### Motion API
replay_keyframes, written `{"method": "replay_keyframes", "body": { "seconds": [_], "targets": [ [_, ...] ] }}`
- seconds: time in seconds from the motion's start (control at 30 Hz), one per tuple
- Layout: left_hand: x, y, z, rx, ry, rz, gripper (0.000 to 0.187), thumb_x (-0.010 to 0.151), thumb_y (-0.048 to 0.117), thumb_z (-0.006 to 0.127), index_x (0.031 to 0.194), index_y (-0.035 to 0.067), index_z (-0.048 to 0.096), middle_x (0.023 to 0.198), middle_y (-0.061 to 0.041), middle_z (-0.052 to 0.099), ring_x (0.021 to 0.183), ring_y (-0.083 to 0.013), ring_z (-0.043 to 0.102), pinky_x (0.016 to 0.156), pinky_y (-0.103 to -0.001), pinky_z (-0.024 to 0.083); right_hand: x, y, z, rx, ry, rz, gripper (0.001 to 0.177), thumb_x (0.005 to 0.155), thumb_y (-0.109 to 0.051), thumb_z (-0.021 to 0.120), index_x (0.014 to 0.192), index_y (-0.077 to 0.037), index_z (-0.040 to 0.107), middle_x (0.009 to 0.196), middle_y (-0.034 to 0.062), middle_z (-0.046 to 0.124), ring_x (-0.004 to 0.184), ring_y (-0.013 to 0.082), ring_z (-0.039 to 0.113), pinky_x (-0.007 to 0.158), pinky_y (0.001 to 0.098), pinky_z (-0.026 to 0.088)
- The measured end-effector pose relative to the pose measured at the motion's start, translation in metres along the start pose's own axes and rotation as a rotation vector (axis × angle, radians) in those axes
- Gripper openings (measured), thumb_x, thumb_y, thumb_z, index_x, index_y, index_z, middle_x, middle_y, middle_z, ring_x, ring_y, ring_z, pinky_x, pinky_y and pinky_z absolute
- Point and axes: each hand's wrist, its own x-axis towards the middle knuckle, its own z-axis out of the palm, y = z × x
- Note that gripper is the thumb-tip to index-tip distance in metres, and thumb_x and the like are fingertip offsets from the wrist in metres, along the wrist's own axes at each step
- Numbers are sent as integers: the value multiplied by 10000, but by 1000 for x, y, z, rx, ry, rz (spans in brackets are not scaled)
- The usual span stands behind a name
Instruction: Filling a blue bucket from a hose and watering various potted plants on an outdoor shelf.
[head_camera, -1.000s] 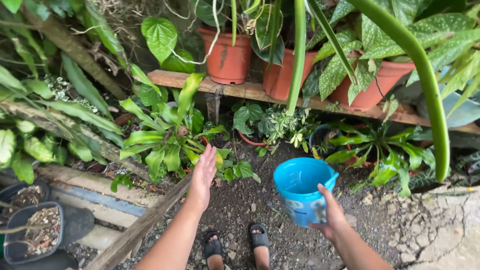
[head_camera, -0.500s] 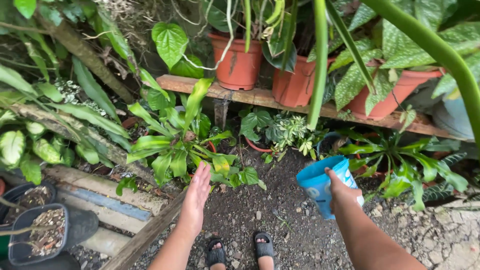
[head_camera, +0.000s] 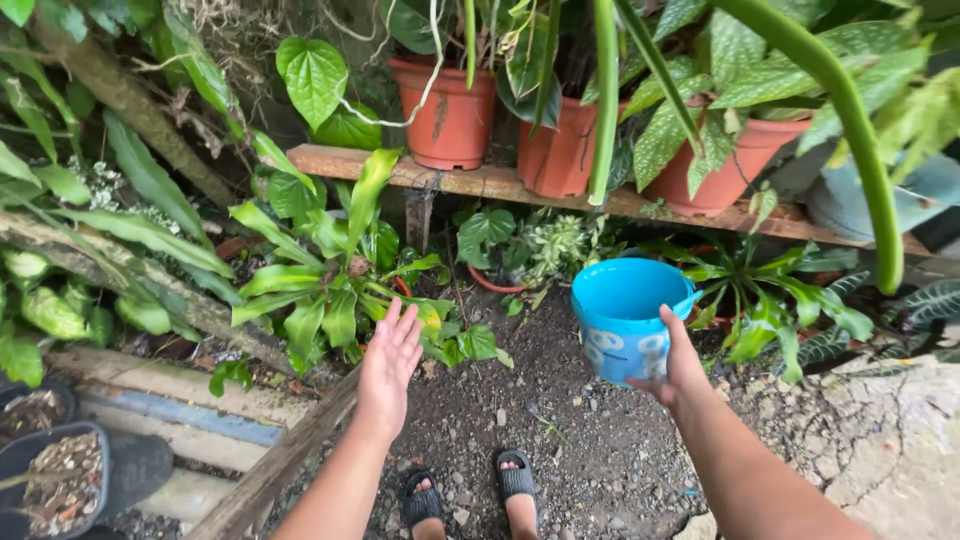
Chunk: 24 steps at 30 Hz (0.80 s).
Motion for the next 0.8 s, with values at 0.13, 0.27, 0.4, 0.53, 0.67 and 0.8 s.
{"method": "replay_keyframes", "body": {
  "seconds": [0.13,0.27,0.4,0.53,0.67,0.8],
  "targets": [
    [17,8,6,-51,-43,-20,783,978,603,328,1631,178,243,1681,-97,346,1549,-293,305,1243,-491,168,-42,19,-21,42,-28,-52,1050,742,-720,596,1614,-228,281,1630,171,373,1449,473,379,1109,747,346],
    [27,28,27,196,-109,-14,787,950,571,401,1622,182,268,1668,-89,349,1543,-265,308,1230,-483,222,-68,32,-28,44,-20,-72,1052,747,-693,630,1616,-197,305,1612,210,408,1436,498,409,1093,759,360],
    [43,4,31,352,-334,112,736,986,464,562,1586,88,360,1674,-154,375,1568,-302,323,1264,-470,224,-109,37,-15,44,24,-3,1053,731,-656,666,1618,-198,333,1607,236,418,1439,532,402,1093,791,354],
    [41,10,54,263,-487,37,758,919,291,695,1576,109,362,1658,-129,324,1553,-308,241,1231,-480,289,-129,30,2,105,-46,-37,1085,688,-678,659,1618,-244,309,1631,185,397,1464,487,389,1098,796,353],
    [26,41,81,479,-575,69,831,859,247,770,1581,160,369,1638,-145,421,1479,-365,399,1173,-456,362,-158,14,28,153,-169,-58,1049,693,-682,665,1602,-289,321,1647,128,383,1463,454,389,1072,785,389],
    [22,74,102,397,-695,159,990,755,201,861,1596,218,341,1703,-72,164,1529,-267,336,1147,-470,435,-158,-2,45,128,-274,-39,935,724,-668,647,1552,-307,401,1596,28,472,1411,378,509,1025,698,455]
  ]
}}
